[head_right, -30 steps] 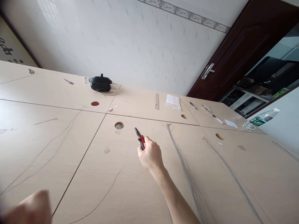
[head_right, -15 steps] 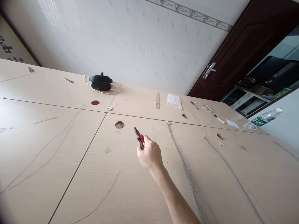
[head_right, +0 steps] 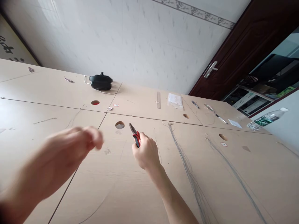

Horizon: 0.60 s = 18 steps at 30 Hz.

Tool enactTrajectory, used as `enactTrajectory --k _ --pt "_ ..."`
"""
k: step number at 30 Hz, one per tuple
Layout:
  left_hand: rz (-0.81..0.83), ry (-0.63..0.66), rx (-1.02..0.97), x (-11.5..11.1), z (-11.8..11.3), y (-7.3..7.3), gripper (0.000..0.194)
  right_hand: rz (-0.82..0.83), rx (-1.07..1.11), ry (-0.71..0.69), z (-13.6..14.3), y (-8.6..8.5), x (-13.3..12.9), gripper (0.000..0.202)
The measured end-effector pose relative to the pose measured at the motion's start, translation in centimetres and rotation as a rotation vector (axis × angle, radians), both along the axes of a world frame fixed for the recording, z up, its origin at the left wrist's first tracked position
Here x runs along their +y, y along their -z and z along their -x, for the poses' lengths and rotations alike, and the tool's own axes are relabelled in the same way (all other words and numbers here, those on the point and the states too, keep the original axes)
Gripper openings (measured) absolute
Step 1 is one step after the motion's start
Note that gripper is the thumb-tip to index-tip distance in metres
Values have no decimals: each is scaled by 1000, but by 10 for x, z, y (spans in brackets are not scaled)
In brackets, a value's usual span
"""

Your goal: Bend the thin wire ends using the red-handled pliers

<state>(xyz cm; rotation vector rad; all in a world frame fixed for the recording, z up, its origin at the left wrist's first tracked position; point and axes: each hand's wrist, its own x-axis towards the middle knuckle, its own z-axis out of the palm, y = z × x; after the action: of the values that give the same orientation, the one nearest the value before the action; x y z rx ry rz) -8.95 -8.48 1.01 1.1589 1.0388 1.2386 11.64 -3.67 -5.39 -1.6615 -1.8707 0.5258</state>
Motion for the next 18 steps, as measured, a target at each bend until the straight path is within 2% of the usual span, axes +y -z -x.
enactTrajectory --k 3,4,6,8,11,13,18 --pt "84 -33 52 29 -15 18 21 10 16 -18 4 -5 -4 7" --pt "139 -6 98 37 -20 25 27 2 17 -25 4 -7 -6 8" --pt "233 103 125 45 -27 37 40 -28 14 -35 5 -9 -9 9" --pt "268 257 101 46 -30 45 45 -53 13 -45 5 -10 -11 9" --pt "286 497 41 43 -30 48 51 -65 27 -51 3 -10 -13 6" --pt "314 597 23 42 -27 48 56 -58 37 -44 1 -11 -13 6" --pt "335 664 5 43 -22 49 50 -54 14 -29 0 -10 -11 10"
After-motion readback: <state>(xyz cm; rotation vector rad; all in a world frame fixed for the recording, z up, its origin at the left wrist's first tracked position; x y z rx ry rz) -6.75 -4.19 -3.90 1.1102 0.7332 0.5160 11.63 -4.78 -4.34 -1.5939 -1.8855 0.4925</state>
